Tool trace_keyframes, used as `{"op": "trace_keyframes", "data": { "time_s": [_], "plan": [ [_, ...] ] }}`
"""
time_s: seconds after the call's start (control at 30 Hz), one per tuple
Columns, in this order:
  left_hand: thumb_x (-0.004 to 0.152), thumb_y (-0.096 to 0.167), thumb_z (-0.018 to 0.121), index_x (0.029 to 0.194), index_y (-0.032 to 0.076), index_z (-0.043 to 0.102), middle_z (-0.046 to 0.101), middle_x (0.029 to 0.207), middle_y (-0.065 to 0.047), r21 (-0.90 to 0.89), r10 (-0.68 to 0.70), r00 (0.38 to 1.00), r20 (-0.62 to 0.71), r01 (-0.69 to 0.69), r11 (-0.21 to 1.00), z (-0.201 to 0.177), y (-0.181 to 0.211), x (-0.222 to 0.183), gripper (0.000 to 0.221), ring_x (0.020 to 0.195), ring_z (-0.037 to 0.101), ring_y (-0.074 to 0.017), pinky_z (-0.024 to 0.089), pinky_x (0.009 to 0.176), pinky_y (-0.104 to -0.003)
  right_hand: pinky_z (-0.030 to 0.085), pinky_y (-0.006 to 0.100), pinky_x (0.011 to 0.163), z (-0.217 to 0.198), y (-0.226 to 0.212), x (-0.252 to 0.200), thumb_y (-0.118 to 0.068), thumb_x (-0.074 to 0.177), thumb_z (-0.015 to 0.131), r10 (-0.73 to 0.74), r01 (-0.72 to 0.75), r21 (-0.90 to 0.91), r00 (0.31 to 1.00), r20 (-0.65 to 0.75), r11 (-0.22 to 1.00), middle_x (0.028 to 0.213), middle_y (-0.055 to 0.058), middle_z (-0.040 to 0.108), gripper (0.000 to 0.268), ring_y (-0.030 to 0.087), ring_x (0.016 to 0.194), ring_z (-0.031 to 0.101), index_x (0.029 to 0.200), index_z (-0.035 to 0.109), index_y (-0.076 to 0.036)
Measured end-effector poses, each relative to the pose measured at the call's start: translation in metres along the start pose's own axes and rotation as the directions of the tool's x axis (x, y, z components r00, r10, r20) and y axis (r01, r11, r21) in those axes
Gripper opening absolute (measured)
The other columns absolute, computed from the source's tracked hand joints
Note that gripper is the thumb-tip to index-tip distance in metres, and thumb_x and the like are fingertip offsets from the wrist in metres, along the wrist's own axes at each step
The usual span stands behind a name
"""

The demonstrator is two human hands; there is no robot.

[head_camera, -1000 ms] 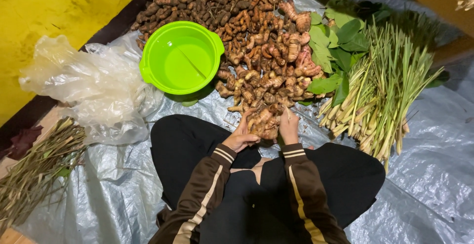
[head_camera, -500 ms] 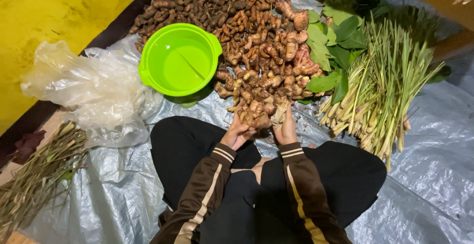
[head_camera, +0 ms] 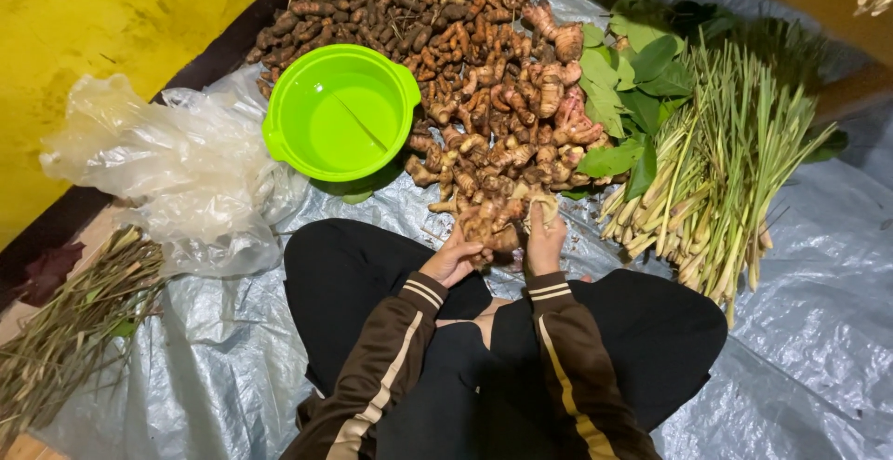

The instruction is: The person sorts through a pile of ginger and other herbs by hand, picking up individual pieces, removing debris, and placing them onto a wooden shelf.

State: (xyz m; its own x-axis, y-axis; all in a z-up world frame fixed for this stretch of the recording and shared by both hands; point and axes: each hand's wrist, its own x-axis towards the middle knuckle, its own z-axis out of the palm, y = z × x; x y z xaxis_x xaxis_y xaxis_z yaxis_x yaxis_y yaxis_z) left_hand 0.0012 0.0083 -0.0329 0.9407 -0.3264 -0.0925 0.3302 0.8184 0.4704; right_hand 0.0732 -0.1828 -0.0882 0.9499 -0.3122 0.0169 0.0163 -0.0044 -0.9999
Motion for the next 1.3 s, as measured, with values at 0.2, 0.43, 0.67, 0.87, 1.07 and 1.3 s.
{"op": "trace_keyframes", "data": {
  "time_s": [0.2, 0.43, 0.67, 0.87, 1.07, 1.3],
  "plan": [
    [0.090, -0.001, 0.067, 0.152, 0.026, 0.033, 0.065, 0.114, -0.018, 0.017, -0.046, 0.999, 0.008, 0.046, 0.999, 0.012, 0.006, -0.001, 0.076, 0.090, 0.072, -0.0230, 0.063, 0.089, -0.040, 0.056, 0.038, 0.090, 0.002, 0.031, 0.008, -0.019, 0.101, 0.070, 0.119, -0.098, 0.194, 0.988, -0.100, 0.976, 0.107, 0.007, 0.072, 0.023, 0.013, 0.095, 0.064, 0.117, 0.070, -0.003],
    [0.092, -0.003, 0.063, 0.154, 0.029, 0.027, 0.065, 0.122, -0.014, -0.010, 0.046, 0.998, -0.038, -0.046, 0.999, 0.020, 0.010, 0.001, 0.078, 0.093, 0.074, -0.0218, 0.063, 0.091, -0.039, 0.056, 0.040, 0.098, 0.024, -0.058, -0.009, -0.035, 0.105, 0.062, 0.349, -0.246, 0.527, 0.932, -0.103, 0.814, 0.125, 0.013, 0.069, 0.040, 0.019, 0.109, 0.068, 0.130, 0.063, -0.003],
    [0.083, -0.016, 0.070, 0.161, 0.029, 0.014, 0.049, 0.146, -0.019, 0.115, 0.286, 0.942, -0.176, -0.269, 0.956, 0.030, 0.016, 0.006, 0.106, 0.115, 0.065, -0.0320, 0.058, 0.098, -0.044, 0.040, 0.049, 0.114, 0.046, -0.129, -0.049, -0.044, 0.098, 0.065, 0.216, -0.224, 0.081, 0.972, 0.092, 0.971, 0.135, 0.016, 0.061, 0.054, 0.030, 0.128, 0.055, 0.138, 0.056, -0.009],
    [0.077, -0.013, 0.079, 0.162, 0.022, 0.016, 0.036, 0.158, -0.015, 0.350, 0.391, 0.891, -0.229, -0.300, 0.888, 0.055, 0.013, 0.002, 0.111, 0.136, 0.048, -0.0264, 0.047, 0.111, -0.038, 0.052, 0.043, 0.102, 0.034, -0.136, -0.057, -0.035, 0.084, 0.084, 0.157, -0.126, -0.236, 0.980, 0.121, 0.964, 0.117, 0.007, 0.074, 0.050, 0.022, 0.115, 0.066, 0.129, 0.068, -0.019],
    [0.078, -0.012, 0.079, 0.158, 0.024, 0.025, 0.045, 0.150, -0.015, 0.286, 0.362, 0.875, -0.320, -0.275, 0.918, 0.072, 0.010, -0.003, 0.103, 0.123, 0.059, -0.0280, 0.057, 0.099, -0.036, 0.057, 0.038, 0.092, 0.031, -0.125, -0.050, -0.022, 0.091, 0.081, 0.174, -0.170, 0.155, 0.985, -0.009, 0.973, 0.108, 0.008, 0.075, 0.028, 0.012, 0.098, 0.066, 0.113, 0.075, -0.006],
    [0.088, -0.007, 0.070, 0.152, 0.026, 0.028, 0.061, 0.129, -0.020, 0.065, 0.244, 0.901, -0.358, -0.237, 0.969, 0.096, 0.022, -0.007, 0.083, 0.096, 0.074, -0.0344, 0.067, 0.072, -0.031, 0.061, 0.031, 0.078, 0.018, -0.085, -0.027, -0.033, 0.101, 0.070, 0.400, -0.303, 0.428, 0.903, -0.158, 0.852, 0.104, 0.011, 0.074, 0.038, 0.012, 0.080, 0.070, 0.120, 0.068, 0.000]
  ]
}}
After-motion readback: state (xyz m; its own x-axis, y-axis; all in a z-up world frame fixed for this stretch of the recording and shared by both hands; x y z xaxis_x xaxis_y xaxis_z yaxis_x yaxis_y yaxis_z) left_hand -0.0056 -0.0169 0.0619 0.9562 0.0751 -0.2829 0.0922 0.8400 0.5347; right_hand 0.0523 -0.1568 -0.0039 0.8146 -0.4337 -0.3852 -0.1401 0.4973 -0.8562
